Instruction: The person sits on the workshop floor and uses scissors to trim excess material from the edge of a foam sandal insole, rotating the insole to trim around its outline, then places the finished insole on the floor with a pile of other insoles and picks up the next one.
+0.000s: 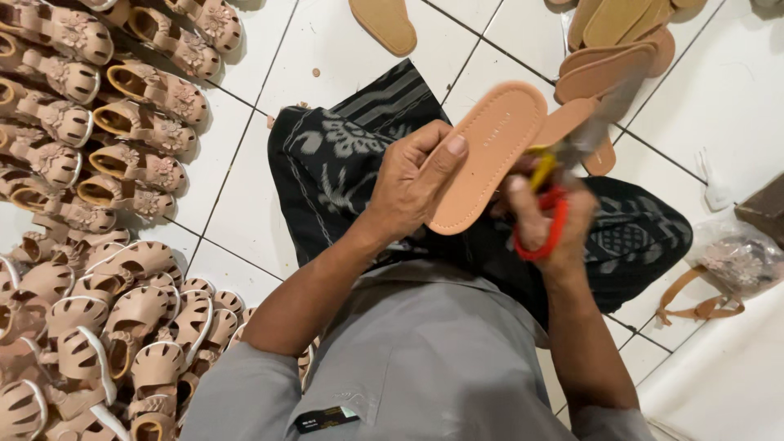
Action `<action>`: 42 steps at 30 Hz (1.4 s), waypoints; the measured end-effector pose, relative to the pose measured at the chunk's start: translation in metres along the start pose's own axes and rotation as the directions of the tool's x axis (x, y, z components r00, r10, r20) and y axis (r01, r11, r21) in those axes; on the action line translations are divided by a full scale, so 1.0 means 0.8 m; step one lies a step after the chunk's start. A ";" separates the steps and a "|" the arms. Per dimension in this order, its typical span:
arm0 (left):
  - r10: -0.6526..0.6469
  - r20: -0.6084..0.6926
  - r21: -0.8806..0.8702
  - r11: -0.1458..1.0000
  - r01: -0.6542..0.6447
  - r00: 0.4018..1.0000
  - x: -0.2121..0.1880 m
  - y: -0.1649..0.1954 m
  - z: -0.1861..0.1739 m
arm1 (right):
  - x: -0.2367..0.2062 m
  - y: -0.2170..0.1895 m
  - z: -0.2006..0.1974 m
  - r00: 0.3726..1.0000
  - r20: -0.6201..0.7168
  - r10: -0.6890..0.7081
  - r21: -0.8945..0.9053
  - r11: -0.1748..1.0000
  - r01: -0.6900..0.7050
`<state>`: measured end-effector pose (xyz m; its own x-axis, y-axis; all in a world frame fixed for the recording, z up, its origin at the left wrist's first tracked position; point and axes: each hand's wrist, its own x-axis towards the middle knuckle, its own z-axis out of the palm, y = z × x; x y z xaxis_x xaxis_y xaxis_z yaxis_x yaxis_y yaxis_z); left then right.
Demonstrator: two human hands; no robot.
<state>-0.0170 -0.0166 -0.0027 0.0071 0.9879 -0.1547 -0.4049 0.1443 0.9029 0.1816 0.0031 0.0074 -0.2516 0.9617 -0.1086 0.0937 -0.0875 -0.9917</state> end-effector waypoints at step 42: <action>-0.013 0.143 0.000 1.000 0.013 0.990 -0.003 -0.020 -0.016 | 0.040 -0.002 -0.026 0.981 -0.192 0.009 0.099 0.995 0.010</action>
<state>-0.0221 -0.0217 -0.0222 0.1425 0.9840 -0.1072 -0.4051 0.1568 0.9007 0.1935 0.0397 0.0067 -0.0612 0.9928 -0.1025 -0.0043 -0.1030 -0.9947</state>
